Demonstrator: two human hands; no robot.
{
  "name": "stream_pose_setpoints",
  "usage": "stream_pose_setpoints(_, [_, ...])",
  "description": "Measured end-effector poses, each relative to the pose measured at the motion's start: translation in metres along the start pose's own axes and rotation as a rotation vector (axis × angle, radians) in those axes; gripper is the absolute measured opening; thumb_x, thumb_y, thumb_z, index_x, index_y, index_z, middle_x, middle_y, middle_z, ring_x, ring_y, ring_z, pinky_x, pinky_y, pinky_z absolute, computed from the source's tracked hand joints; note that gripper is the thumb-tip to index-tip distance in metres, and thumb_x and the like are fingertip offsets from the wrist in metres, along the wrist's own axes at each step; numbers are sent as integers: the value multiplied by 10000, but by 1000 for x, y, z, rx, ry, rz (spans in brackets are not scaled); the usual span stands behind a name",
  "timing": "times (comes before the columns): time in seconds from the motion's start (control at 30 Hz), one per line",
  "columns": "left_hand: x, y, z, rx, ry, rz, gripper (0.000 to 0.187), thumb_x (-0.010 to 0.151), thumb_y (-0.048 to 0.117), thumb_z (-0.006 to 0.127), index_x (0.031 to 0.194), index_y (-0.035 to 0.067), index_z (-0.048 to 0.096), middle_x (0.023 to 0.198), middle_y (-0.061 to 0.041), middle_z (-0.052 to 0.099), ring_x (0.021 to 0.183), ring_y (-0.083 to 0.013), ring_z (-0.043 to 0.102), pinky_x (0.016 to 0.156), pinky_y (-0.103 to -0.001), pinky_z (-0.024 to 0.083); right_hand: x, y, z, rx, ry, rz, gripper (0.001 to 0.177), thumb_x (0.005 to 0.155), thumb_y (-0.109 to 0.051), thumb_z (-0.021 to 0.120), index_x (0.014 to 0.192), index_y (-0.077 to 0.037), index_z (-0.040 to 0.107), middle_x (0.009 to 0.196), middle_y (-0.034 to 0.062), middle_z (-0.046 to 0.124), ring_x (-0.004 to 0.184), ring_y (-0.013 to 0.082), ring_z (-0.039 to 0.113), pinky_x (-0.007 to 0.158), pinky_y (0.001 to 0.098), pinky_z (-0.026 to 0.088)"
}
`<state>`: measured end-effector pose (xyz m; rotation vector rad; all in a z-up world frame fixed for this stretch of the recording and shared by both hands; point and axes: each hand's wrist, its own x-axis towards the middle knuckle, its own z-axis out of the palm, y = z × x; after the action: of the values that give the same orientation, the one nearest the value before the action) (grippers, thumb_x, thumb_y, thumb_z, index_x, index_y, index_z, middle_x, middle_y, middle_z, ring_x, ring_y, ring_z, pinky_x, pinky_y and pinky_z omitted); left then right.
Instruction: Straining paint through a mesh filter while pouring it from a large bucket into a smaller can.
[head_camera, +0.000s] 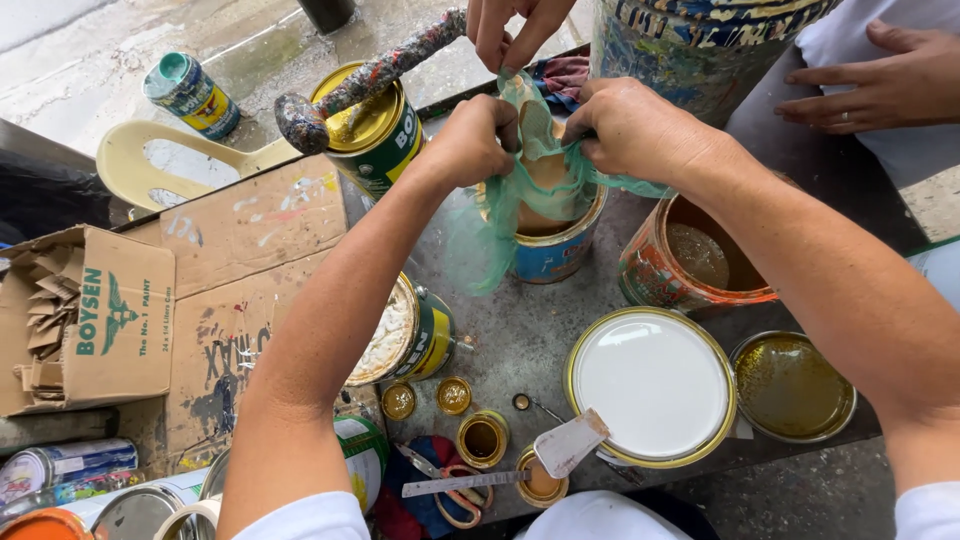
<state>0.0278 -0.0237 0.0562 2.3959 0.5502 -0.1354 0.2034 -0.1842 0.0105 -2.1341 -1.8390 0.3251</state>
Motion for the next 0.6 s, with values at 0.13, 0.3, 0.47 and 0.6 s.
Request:
stream_pose_setpoints(0.13, [4, 1, 0, -36, 37, -18, 242, 667, -36, 697, 664, 131, 522, 690, -2, 525, 644, -148, 428, 522, -345, 388, 1, -1, 1, 17, 19, -33, 339, 888, -17, 665, 1197, -80, 791, 1084, 133, 575, 1020, 400, 571, 840, 570, 513])
stream_pose_setpoints(0.3, [12, -2, -3, -35, 42, 38, 306, 629, -38, 682, 609, 149, 441, 650, 16, 468, 637, -139, 376, 510, -347, 335, 1, 0, -2, 9, 13, -15, 329, 897, -34, 659, 1197, -84, 785, 1097, 136, 568, 1010, 406, 568, 829, 591, 522])
stream_pose_setpoints(0.47, [9, 4, -7, -29, 37, 3, 201, 682, -35, 689, 693, 134, 581, 721, -5, 580, 662, -154, 498, 528, -340, 434, 0, 1, -4, 43, 83, -84, 326, 854, -7, 658, 1131, -82, 812, 1155, 152, 619, 1084, 409, 594, 899, 558, 509])
stream_pose_setpoints(0.6, [10, 5, -7, -61, 41, -12, 194, 671, -34, 699, 714, 138, 621, 751, 1, 615, 680, -150, 541, 539, -326, 475, 8, 10, 2, 14, 122, -124, 300, 820, -27, 684, 1072, -105, 828, 1078, 134, 624, 1003, 388, 605, 845, 530, 522])
